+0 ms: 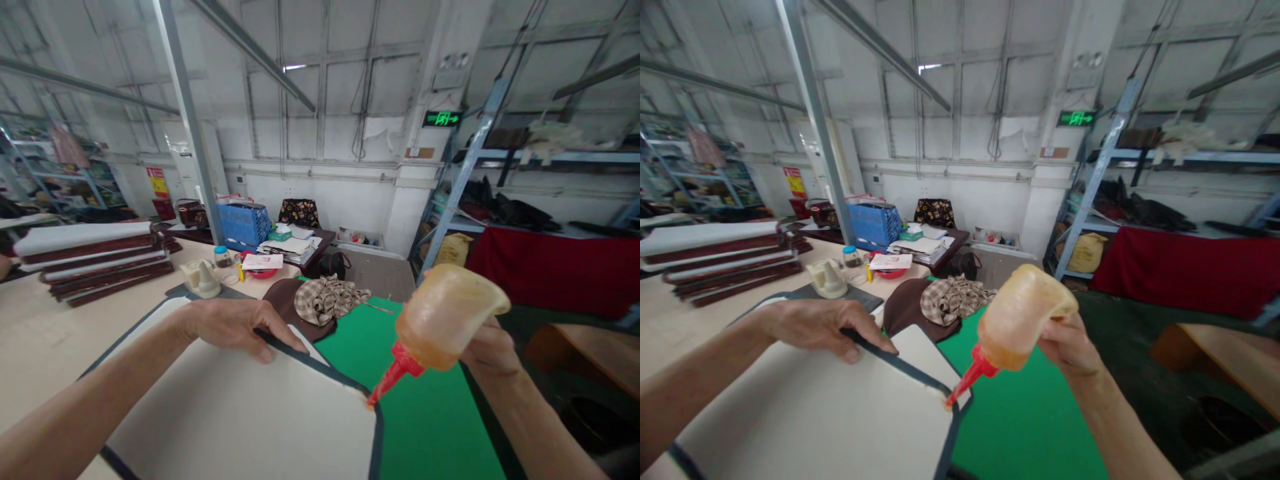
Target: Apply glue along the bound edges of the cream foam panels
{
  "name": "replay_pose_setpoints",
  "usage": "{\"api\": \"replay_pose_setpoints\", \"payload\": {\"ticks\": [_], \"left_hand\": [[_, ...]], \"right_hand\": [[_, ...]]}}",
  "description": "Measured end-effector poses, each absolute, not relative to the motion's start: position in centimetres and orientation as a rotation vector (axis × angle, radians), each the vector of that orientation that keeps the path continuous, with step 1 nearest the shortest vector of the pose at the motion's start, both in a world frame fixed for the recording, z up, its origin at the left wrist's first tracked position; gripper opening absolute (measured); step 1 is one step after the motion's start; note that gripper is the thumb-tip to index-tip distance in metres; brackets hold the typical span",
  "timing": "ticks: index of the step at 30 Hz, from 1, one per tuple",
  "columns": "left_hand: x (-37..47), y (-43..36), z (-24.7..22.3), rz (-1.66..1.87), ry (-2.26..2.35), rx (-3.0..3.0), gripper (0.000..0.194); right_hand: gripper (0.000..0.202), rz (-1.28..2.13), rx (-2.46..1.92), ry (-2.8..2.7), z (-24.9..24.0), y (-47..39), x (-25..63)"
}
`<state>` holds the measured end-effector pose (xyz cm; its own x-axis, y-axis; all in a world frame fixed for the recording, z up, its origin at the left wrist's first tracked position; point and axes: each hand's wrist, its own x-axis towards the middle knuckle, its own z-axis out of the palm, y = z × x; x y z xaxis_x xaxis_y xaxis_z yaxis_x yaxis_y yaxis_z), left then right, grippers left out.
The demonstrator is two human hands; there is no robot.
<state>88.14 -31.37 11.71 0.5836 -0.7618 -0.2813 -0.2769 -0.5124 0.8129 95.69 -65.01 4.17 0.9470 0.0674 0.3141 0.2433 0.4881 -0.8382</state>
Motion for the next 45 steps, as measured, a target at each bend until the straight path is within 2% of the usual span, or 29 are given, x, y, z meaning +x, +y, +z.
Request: {"api": "replay_pose_setpoints", "payload": {"ticks": [8, 12, 15, 24, 36, 45], "left_hand": [[87.3, -31.1, 10.8, -0.759, -0.713, 1.940, 0.047], [86.9, -31.1, 10.2, -0.743, -0.668, 1.858, 0.047], [86.8, -31.0, 9.6, -0.721, -0.639, 1.812, 0.047], [86.9, -30.4, 8.1, -0.736, -0.497, 1.741, 0.052], [88.4, -29.4, 5.8, -0.710, -0.434, 1.664, 0.051], [88.7, -28.4, 4.5, -0.662, -0.377, 1.601, 0.050]], "right_hand": [[0.055, -0.300, -1.003, -0.297, 3.8, -65.5, 94.4], [0.045, -0.348, -0.997, -0.316, 3.9, -65.3, 94.2], [0.038, -0.337, -0.990, -0.334, 3.1, -65.5, 94.2], [0.041, -0.289, -0.991, -0.333, 2.7, -65.3, 93.5], [0.033, -0.232, -1.027, -0.441, 2.2, -65.5, 93.5], [0.047, -0.175, -1.024, -0.396, 1.1, -66.2, 93.5]]}}
